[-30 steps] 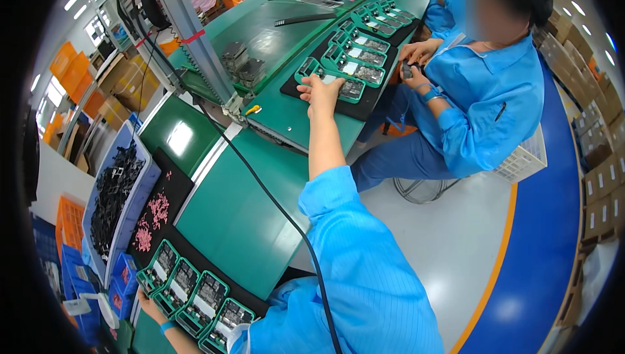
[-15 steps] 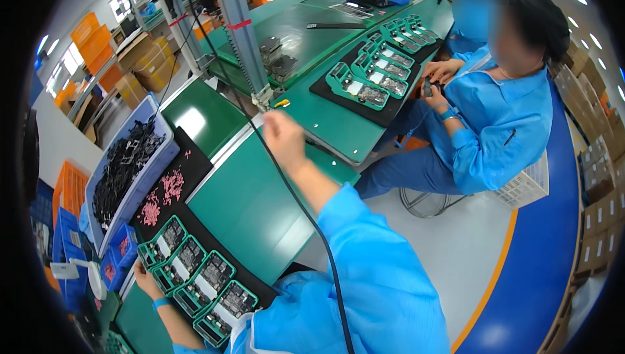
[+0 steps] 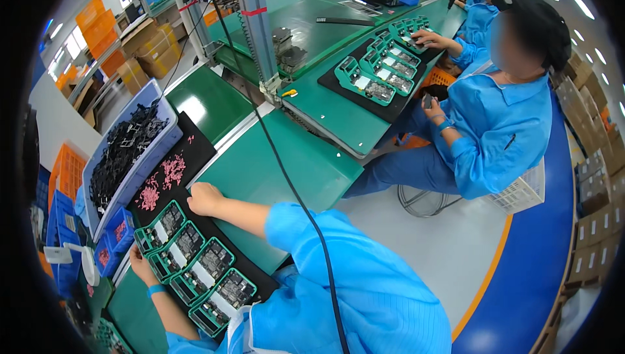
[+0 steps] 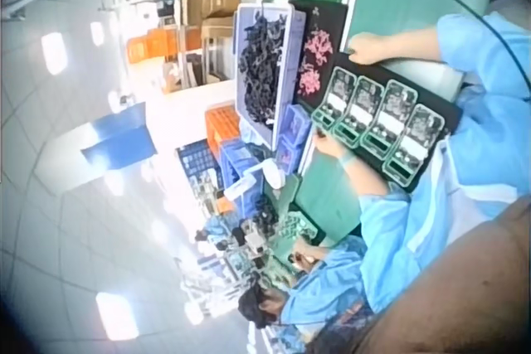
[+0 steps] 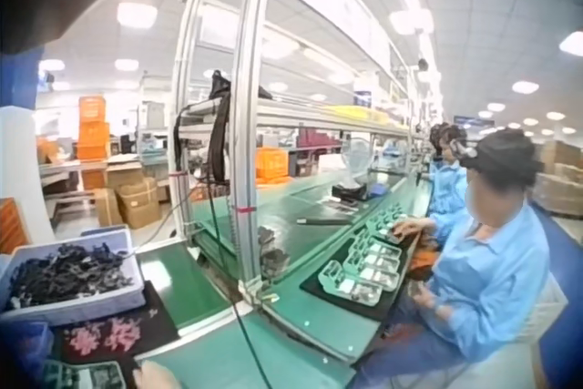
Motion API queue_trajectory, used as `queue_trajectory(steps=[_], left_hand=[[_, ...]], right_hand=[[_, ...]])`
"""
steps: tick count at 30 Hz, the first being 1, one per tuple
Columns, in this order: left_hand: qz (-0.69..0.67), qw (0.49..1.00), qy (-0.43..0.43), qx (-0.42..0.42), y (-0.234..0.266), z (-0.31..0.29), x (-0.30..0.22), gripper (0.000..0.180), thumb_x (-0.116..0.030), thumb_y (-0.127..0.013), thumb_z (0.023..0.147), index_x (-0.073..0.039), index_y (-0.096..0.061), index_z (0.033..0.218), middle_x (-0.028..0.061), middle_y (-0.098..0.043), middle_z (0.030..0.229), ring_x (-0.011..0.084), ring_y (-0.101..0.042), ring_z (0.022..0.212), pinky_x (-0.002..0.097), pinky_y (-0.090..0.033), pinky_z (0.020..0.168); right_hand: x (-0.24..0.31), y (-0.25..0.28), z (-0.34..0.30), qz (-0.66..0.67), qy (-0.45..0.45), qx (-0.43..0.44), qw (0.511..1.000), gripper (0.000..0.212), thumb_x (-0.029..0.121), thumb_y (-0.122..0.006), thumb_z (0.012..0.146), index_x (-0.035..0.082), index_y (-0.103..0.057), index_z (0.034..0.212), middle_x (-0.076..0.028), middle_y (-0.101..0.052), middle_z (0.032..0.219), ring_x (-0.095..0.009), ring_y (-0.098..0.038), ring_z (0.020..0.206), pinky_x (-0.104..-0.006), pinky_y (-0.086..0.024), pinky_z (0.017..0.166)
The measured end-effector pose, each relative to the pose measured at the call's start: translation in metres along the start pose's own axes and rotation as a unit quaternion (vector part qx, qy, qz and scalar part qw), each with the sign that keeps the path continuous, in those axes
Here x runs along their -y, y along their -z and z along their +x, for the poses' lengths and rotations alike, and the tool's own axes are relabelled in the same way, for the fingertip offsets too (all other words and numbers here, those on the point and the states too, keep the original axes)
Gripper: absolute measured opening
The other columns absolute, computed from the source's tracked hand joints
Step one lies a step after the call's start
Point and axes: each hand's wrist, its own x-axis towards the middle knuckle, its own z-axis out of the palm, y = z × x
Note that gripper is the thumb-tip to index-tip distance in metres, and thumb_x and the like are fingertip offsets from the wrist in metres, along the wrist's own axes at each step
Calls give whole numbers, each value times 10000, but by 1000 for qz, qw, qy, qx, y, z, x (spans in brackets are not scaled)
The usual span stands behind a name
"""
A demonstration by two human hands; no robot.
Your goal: The worker is assembling internal components of electronic devices by picking small parts from trays and placing them into circuit board housings on an assembly line.
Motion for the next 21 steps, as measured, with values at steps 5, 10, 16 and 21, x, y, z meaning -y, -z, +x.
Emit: queue_trajectory(steps=[5, 10, 16, 21], left_hand=[[-44, 998, 35, 5, 1, -5, -1, 331, -37, -666, 805, 11, -567, 1117, 50, -630, 998, 122, -598, 881, 248, -473, 785], [-11, 1000, 16, 22, -7, 1, 4, 228, -79, -617, 884, 5, -587, 1094, 53, -643, 983, 114, -596, 856, 252, -479, 769], [58, 998, 3, -25, -7, -7, -3, 280, -200, -555, 944, 24, -603, 1104, 74, -644, 1011, 121, -581, 913, 256, -460, 824], [67, 998, -4, -17, -6, -11, -16, 277, -212, -548, 952, 24, -617, 1080, 68, -637, 988, 122, -573, 894, 259, -455, 813]], right_hand=[[15, -17, 12, 49, -21, 22, 998, 392, 322, -537, 874, -55, -641, 842, -255, -642, 935, -406, -613, 912, -487, -476, 822], [6, -35, 13, 107, -3, -96, 990, 338, 302, -552, 868, -31, -577, 811, -247, -623, 861, -436, -587, 855, -508, -455, 761], [-12, -19, -26, 266, -33, -139, 953, 319, 273, -553, 873, -39, -545, 812, -243, -589, 790, -397, -572, 736, -470, -435, 673], [-49, 37, -83, 473, -131, -216, 844, 145, 249, -596, 926, 115, -598, 872, 61, -499, 728, -58, -375, 639, -245, -317, 548]])
